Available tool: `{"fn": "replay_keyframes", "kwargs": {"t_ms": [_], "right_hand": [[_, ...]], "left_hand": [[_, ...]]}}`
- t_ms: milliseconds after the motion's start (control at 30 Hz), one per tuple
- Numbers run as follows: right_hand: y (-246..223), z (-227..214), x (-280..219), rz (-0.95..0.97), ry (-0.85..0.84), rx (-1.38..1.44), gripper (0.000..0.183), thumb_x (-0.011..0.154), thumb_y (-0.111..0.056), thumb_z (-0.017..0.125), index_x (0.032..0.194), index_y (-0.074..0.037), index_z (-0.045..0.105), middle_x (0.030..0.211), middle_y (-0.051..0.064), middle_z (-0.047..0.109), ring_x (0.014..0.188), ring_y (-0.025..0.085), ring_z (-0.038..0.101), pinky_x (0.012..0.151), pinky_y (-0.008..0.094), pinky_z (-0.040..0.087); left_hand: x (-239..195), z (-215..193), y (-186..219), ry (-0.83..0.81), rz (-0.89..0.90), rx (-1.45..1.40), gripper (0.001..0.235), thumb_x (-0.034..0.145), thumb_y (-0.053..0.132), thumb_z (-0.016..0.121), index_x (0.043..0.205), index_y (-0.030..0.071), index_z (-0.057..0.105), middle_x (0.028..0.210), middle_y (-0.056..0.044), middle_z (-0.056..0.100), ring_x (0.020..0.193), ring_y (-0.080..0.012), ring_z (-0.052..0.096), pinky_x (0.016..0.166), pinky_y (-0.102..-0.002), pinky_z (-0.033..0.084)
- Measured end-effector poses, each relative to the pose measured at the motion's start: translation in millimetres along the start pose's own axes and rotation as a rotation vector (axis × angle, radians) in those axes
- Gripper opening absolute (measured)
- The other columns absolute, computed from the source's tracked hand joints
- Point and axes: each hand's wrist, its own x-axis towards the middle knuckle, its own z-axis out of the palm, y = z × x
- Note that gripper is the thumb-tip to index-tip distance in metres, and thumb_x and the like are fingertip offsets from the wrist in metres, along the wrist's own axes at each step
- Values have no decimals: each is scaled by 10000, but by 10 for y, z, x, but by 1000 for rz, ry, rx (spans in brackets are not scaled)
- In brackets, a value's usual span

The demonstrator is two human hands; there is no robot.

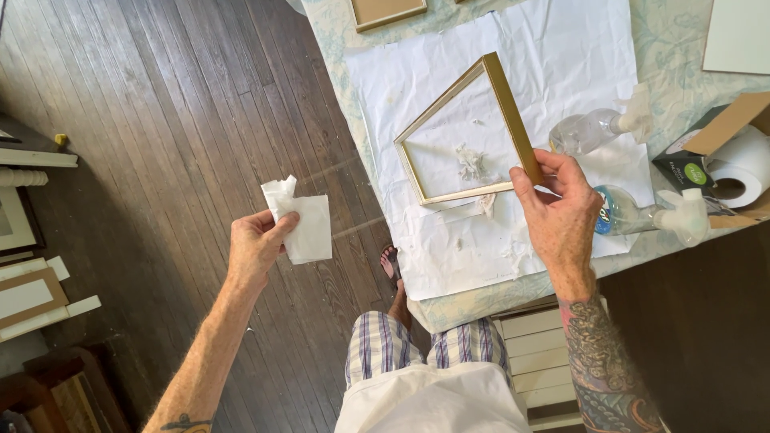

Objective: Cleaning glass panes and assembling them into wooden picture frames with backing boards on a covered table.

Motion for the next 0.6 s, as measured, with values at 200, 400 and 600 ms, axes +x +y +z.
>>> {"fn": "replay_keyframes", "kwargs": {"t_ms": [200, 400, 600], "right_hand": [[-71, 32, -35, -7, -9, -17, 349, 976, -144, 822, 1214, 57, 664, 1031, 246, 714, 1009, 380, 722, 786, 406, 616], [-127, 69, -80, -32, -33, -35, 365, 950, -138, 832, 1218, 47, 668, 1022, 243, 725, 1002, 383, 726, 779, 414, 615], [-177, 165, -156, -32, -54, -34, 388, 920, -154, 844, 1215, 34, 675, 995, 239, 727, 970, 385, 730, 762, 421, 628]], "left_hand": [[-21, 38, 32, 12, 33, 41, 377, 928, 161, 771, 1194, -96, 694, 964, -257, 754, 926, -333, 740, 786, -453, 608], [-26, 47, 56, 4, 52, 25, 360, 924, 160, 768, 1174, -92, 707, 930, -244, 756, 899, -307, 735, 774, -452, 608], [-75, 106, 125, 5, 81, 60, 362, 937, 162, 744, 1176, -107, 702, 947, -266, 755, 930, -370, 736, 771, -498, 603]]}}
